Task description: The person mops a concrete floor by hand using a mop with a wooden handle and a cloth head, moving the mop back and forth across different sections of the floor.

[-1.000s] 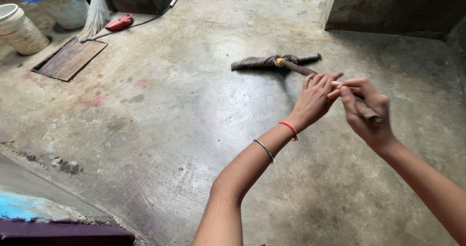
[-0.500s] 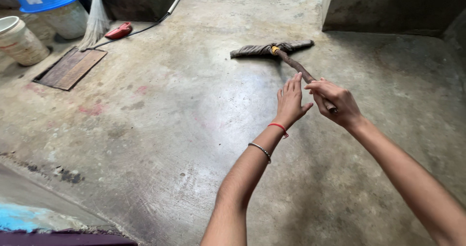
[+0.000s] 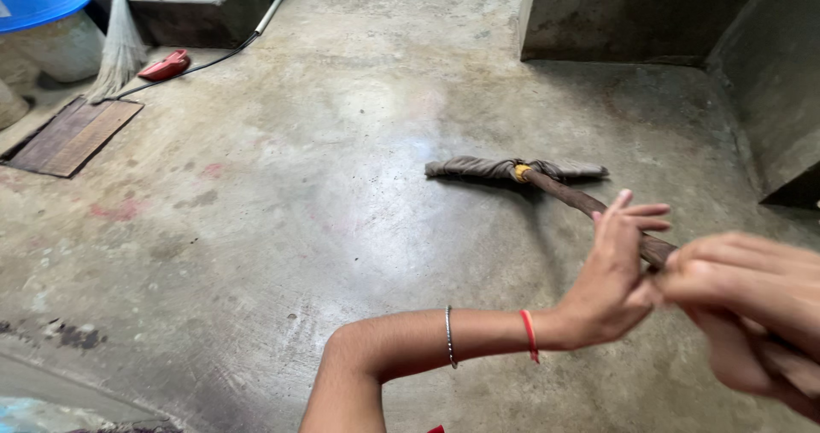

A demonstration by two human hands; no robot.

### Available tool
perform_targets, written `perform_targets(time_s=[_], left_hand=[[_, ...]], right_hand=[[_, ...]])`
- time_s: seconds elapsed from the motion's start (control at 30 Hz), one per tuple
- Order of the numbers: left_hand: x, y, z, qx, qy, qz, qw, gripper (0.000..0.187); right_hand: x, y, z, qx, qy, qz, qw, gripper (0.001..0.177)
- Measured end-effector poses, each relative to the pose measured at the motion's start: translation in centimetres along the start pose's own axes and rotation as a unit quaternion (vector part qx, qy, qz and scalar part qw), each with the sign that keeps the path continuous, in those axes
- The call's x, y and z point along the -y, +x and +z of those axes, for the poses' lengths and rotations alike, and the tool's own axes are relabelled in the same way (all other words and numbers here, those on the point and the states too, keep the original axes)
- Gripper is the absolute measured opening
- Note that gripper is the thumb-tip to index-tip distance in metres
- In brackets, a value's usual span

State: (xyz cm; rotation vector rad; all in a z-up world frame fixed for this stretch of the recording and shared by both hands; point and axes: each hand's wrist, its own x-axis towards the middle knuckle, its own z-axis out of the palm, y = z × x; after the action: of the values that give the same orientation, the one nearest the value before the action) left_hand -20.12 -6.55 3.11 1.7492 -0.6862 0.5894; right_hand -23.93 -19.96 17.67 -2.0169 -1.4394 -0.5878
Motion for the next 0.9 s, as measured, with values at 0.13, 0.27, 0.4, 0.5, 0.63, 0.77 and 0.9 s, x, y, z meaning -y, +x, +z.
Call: perform_targets(time_s=[0.13, 0.27, 0.4, 0.5, 0.63, 0.77, 0.9], left_hand=[[0.1, -0.3, 1.1, 0.019, -0.034, -0.004, 0.999, 0.041], [6.4, 1.6, 2.1, 0.034, 0.0, 0.016, 0.999, 0.049], [15.5, 5.7, 1.4, 0.059, 0.072, 0.038, 0.995, 0.07], [20.6, 7.8, 2.2, 0.028, 0.2, 0.01, 0.979, 0.086], [25.3, 8.7, 0.4, 0.042, 0.314, -0.049, 0.947, 0.096], [26.8, 8.1, -3.8, 0.082, 0.381, -0.145, 0.909, 0.1], [26.1, 6.9, -6.0, 0.114, 0.39, -0.169, 0.898, 0.105]], right_hand=[[-3.0, -1.5, 0.6, 0.017, 0.169, -0.088, 0.981, 0.014], [-8.9, -4.3, 5.5, -0.093, 0.111, -0.105, 0.984, 0.004], [-18.1, -3.5, 9.8, -0.122, 0.05, -0.11, 0.985, 0.024], [-23.5, -2.6, 10.9, -0.117, -0.04, -0.021, 0.992, 0.018], [-29.3, -1.0, 13.4, -0.122, -0.08, 0.037, 0.989, 0.015], [-31.9, -1.0, 15.8, -0.082, -0.073, 0.112, 0.988, 0.019], [-30.7, -2.3, 15.3, -0.039, -0.056, 0.109, 0.992, 0.023]])
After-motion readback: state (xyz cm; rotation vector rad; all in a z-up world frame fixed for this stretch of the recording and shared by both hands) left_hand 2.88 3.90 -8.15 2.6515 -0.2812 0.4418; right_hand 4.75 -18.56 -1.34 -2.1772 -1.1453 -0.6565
